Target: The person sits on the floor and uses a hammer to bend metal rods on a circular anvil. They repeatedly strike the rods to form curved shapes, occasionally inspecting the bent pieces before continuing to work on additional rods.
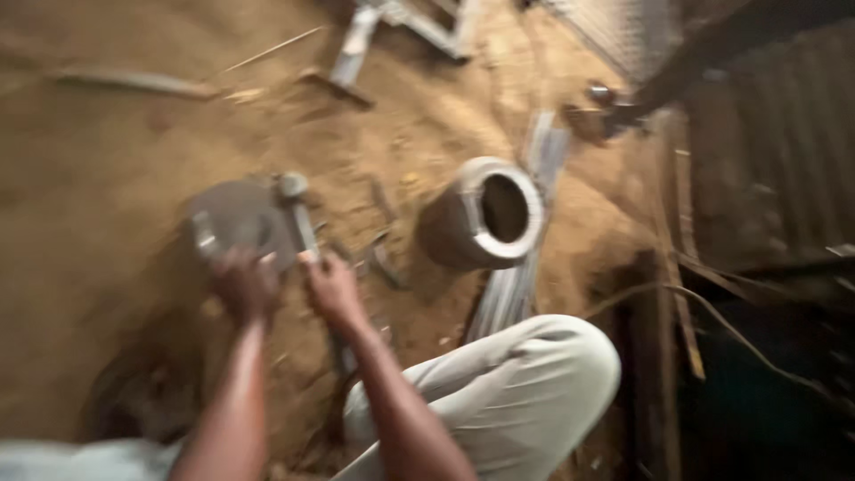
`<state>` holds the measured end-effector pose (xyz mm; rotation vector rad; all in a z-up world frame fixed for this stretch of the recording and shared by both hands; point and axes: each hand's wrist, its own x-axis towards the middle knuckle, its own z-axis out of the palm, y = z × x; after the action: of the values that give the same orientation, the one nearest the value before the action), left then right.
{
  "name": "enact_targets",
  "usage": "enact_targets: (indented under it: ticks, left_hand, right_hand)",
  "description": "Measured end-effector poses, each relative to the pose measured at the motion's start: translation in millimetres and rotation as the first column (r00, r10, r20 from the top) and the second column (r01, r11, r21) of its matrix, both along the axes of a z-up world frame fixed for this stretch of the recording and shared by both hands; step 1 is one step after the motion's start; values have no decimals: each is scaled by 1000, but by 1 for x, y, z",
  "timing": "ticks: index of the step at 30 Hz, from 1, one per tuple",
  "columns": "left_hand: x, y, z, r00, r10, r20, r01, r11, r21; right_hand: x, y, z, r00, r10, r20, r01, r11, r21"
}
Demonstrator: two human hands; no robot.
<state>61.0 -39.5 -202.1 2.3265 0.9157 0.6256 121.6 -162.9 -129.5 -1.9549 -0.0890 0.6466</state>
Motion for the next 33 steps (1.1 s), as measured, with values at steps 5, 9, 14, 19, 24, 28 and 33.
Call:
enact_targets:
  ticks: [5, 9, 14, 19, 24, 28, 33]
  left_hand:
    - [-16, 0, -28, 999, -20, -46, 24, 996, 87]
    - [-11, -4, -44, 990, 18, -139, -1, 993, 121]
    - [-13, -4, -45, 985, 22, -173, -8, 996, 86]
    - [-9, -3, -38, 991, 9, -131, -1, 998, 65]
    - [-6, 0, -32, 994, 10, -107, -4, 998, 60]
    - [-10, 0, -34, 995, 25, -93, -15, 995, 100]
    - [-9, 1, -36, 998, 29, -64, -25, 998, 58]
  right_hand:
    - [-9, -2, 1, 986, -108, -128, 109, 994, -2]
    - [-13, -8, -1, 963, -109, -248, 106, 994, -24]
    - [-18, -7, -12, 953, -69, -294, 68, 998, -12]
    - [-17, -7, -23, 922, -72, -381, 113, 990, 87]
    - [-14, -6, -23, 907, -66, -417, 151, 973, 174]
    - [-17, -7, -22, 887, -66, -457, 180, 961, 212]
    - [-16, -6, -23, 894, -68, -444, 166, 968, 186]
